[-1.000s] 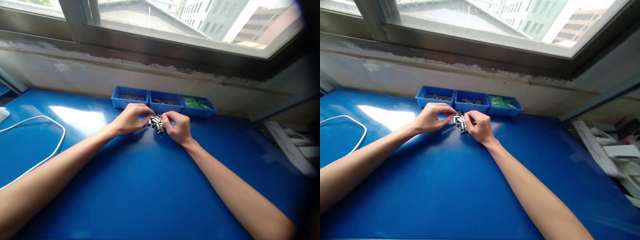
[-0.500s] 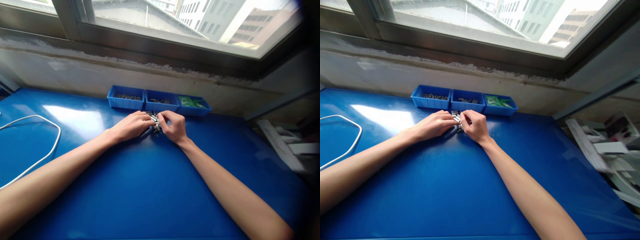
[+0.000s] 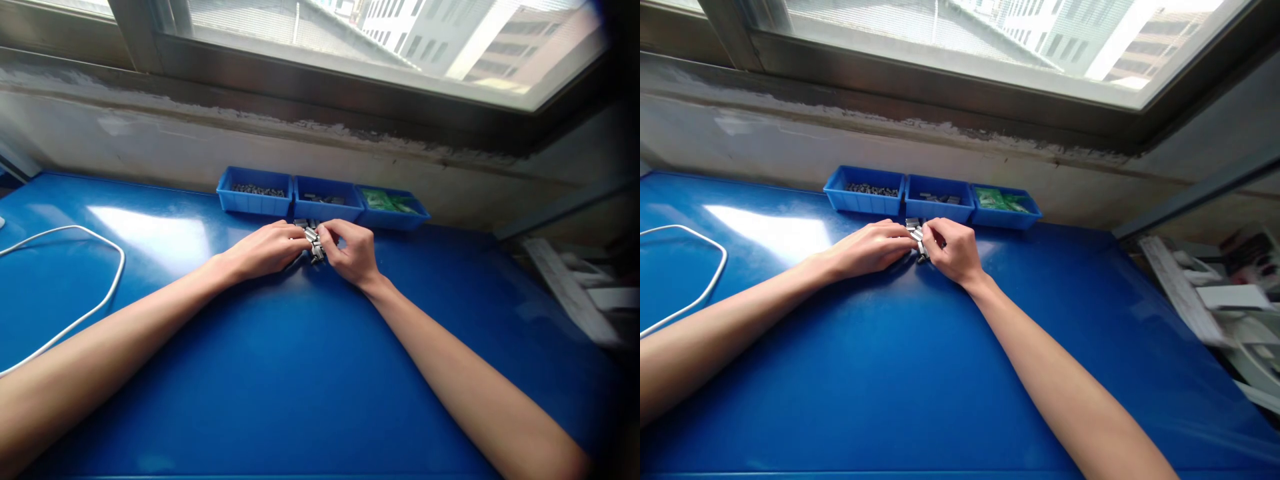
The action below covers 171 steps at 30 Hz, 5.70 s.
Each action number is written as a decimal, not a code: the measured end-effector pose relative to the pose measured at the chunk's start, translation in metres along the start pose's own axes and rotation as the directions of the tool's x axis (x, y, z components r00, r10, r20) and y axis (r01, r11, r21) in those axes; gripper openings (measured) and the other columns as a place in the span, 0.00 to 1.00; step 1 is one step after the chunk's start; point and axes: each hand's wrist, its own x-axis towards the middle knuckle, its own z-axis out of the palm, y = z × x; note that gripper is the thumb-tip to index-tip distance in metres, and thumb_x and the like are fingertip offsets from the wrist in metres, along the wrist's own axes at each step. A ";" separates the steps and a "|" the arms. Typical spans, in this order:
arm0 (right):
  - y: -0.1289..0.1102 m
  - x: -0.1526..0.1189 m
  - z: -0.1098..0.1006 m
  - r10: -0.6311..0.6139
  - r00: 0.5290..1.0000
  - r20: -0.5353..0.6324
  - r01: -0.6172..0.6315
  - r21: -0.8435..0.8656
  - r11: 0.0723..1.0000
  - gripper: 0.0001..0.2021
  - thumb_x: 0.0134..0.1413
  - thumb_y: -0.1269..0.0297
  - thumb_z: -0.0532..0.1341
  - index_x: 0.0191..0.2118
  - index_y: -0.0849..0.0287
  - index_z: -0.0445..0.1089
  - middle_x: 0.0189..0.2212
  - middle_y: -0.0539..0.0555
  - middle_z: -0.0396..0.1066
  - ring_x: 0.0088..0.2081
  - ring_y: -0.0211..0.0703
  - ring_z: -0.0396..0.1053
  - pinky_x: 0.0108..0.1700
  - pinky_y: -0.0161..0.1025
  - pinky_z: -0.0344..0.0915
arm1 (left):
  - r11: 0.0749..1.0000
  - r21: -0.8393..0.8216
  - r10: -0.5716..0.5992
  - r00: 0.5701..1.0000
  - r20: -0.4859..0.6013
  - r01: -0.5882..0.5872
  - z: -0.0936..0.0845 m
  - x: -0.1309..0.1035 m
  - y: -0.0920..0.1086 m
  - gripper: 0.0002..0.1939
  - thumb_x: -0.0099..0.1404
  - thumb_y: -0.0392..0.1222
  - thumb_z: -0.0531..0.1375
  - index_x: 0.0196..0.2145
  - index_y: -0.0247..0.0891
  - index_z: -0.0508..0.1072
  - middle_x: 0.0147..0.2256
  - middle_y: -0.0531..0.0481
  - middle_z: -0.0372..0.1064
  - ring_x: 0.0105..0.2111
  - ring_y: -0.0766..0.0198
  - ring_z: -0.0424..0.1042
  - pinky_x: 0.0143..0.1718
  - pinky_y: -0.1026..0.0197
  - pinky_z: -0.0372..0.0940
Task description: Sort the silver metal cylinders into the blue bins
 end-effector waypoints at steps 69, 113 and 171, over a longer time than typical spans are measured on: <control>0.009 0.004 -0.004 0.406 0.902 -0.148 -0.374 0.201 0.905 0.14 0.62 0.57 0.59 0.31 0.57 0.76 0.21 0.49 0.72 0.24 0.41 0.69 0.30 0.37 0.64 | 0.493 -0.731 -0.841 0.475 -0.259 0.472 -0.031 0.003 -0.033 0.19 0.55 0.53 0.72 0.37 0.36 0.82 0.35 0.42 0.80 0.36 0.55 0.80 0.40 0.56 0.75; -0.005 0.000 -0.006 0.121 0.987 0.109 -0.148 0.292 0.945 0.09 0.59 0.58 0.66 0.41 0.57 0.77 0.36 0.53 0.80 0.35 0.42 0.77 0.40 0.38 0.73 | 0.345 -0.885 -0.659 0.752 0.008 0.312 0.006 0.004 -0.007 0.31 0.54 0.53 0.73 0.51 0.38 0.72 0.36 0.47 0.79 0.36 0.56 0.81 0.42 0.58 0.76; 0.009 0.038 -0.034 0.313 0.804 0.506 -0.525 0.355 0.773 0.14 0.53 0.54 0.68 0.41 0.58 0.78 0.28 0.51 0.77 0.26 0.38 0.70 0.30 0.35 0.67 | 0.554 -0.776 -0.607 0.784 -0.131 0.300 0.009 0.005 -0.002 0.21 0.58 0.52 0.70 0.42 0.36 0.72 0.34 0.47 0.79 0.35 0.59 0.80 0.41 0.58 0.74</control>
